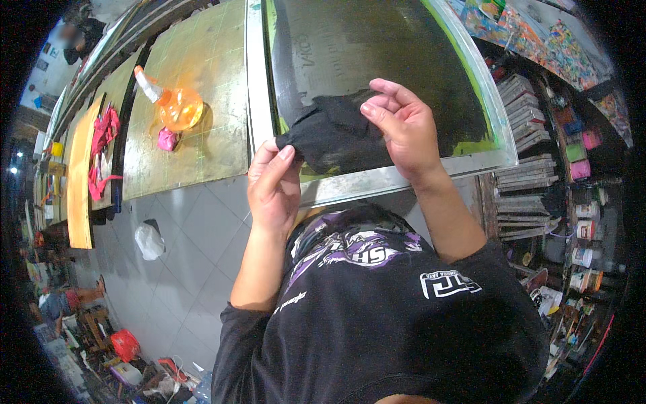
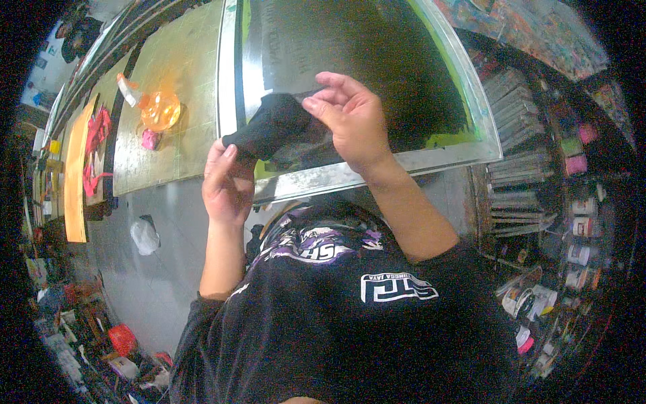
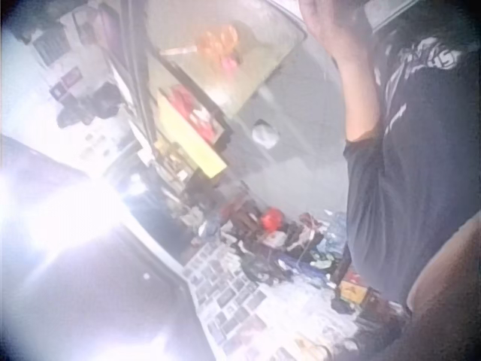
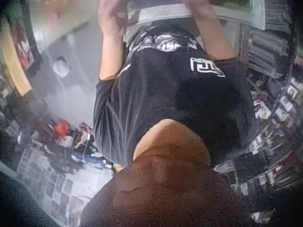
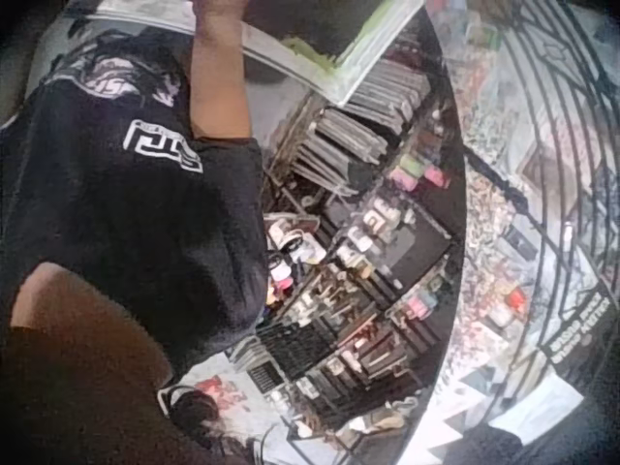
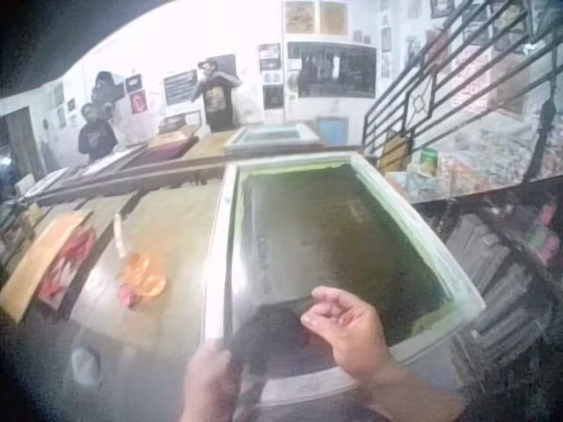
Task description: The person scoops black ink from a container and spreads it across a screen-printing frame using a metal spatula. They repeatedly apply and smooth the ink, then wipe the surface with a cloth and spray it with a liquid from a bottle.
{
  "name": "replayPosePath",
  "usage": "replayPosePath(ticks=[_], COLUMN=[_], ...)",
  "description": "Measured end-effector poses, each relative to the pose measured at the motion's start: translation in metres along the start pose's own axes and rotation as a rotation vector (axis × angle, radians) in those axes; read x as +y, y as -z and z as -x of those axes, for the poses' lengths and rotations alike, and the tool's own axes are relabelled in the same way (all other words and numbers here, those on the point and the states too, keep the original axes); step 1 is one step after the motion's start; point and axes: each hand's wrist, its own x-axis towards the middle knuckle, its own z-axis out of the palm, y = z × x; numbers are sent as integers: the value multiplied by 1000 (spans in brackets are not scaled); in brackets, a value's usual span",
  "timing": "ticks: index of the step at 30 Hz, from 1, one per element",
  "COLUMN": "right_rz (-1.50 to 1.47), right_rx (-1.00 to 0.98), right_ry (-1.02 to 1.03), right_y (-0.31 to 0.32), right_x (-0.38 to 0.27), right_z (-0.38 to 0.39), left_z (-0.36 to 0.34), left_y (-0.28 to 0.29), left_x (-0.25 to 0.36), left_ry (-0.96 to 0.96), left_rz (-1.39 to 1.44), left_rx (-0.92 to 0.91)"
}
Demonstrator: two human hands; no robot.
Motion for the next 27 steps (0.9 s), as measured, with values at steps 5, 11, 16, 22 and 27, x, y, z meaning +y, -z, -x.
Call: replayPosePath(ticks=[5,11,16,22,27], right_rz=[55,576,886,739,349], right_rx=[198,5,-318,-2,157], right_ry=[-69,397,605,143,-32], right_y=[-4,-17,-40,-18,9], right_x=[9,9,-11,-4,1], right_z=[-5,7,15,16,2], left_z=[2,8,22,17,-24], left_y=[10,-4,-9,28,142], left_x=[14,32,35,56,103], left_ry=[-71,-88,95,-362,-521], left_rz=[-19,-168,-441,-972,-1421], left_rx=[68,2,-37,162,704])
